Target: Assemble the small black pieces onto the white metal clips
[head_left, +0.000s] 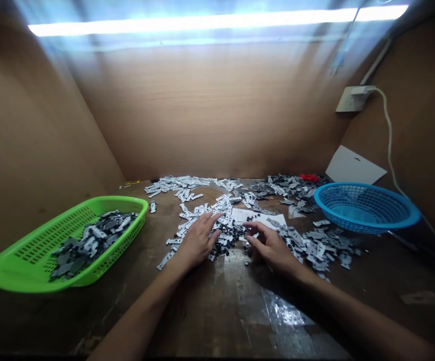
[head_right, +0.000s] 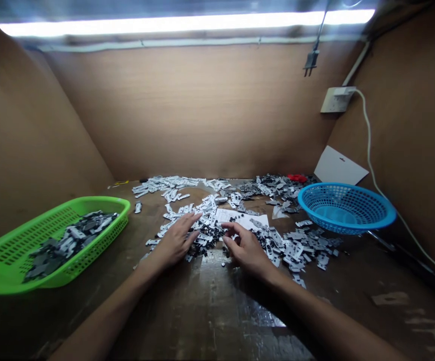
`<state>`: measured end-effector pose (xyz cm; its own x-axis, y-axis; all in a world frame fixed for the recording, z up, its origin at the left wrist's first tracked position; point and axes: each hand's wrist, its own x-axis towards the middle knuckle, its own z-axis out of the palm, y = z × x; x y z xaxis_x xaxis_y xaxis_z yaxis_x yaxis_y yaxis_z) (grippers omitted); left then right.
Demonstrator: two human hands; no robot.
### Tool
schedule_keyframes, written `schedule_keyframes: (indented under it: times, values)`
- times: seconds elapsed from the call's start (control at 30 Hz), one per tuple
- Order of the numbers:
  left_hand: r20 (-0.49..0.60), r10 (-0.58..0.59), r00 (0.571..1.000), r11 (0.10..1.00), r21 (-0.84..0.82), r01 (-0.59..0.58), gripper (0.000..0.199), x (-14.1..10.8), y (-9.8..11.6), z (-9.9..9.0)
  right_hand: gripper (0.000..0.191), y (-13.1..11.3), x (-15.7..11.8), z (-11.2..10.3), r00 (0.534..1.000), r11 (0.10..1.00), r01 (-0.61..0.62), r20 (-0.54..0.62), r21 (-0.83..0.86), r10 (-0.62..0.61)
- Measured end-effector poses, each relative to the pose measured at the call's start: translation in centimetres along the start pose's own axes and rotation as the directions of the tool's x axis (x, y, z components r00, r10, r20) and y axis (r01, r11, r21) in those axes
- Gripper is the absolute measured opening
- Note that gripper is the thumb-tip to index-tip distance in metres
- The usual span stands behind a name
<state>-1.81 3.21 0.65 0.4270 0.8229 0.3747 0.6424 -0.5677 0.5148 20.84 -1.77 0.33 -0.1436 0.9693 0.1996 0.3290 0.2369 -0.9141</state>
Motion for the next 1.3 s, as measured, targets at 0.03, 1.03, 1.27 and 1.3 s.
schedule_keyframes:
  times: [0.03,1.03,1.27,1.3]
  values:
    - [0.038,-0.012,0.999,0.998,0.066,0.010,0.045,-0.1,-0.5,0.3,0.035,0.0,-0.1,0.0,1.000,0.999,0.018,-0.001,-0.039,-0.018]
    - [-0.021,0.182,0.983,0.983,-0.007,-0.182,0.024,-0.5,1.9,0.4,0.022,2.4,3.1,-6.9,0.986,0.786,-0.126,-0.161,-0.605,0.034]
    - [0.096,0.216,0.972,0.958,-0.214,-0.192,0.037,-1.5,4.6,1.7,0.026,1.0,1.3,-1.7,0.986,0.954,-0.124,0.144,0.274,0.087]
    - [0.113,0.218,0.969,0.955,-0.231,-0.188,0.032,-1.6,4.7,1.9,0.023,1.1,1.0,-1.0,0.976,0.943,-0.163,0.186,0.291,0.111]
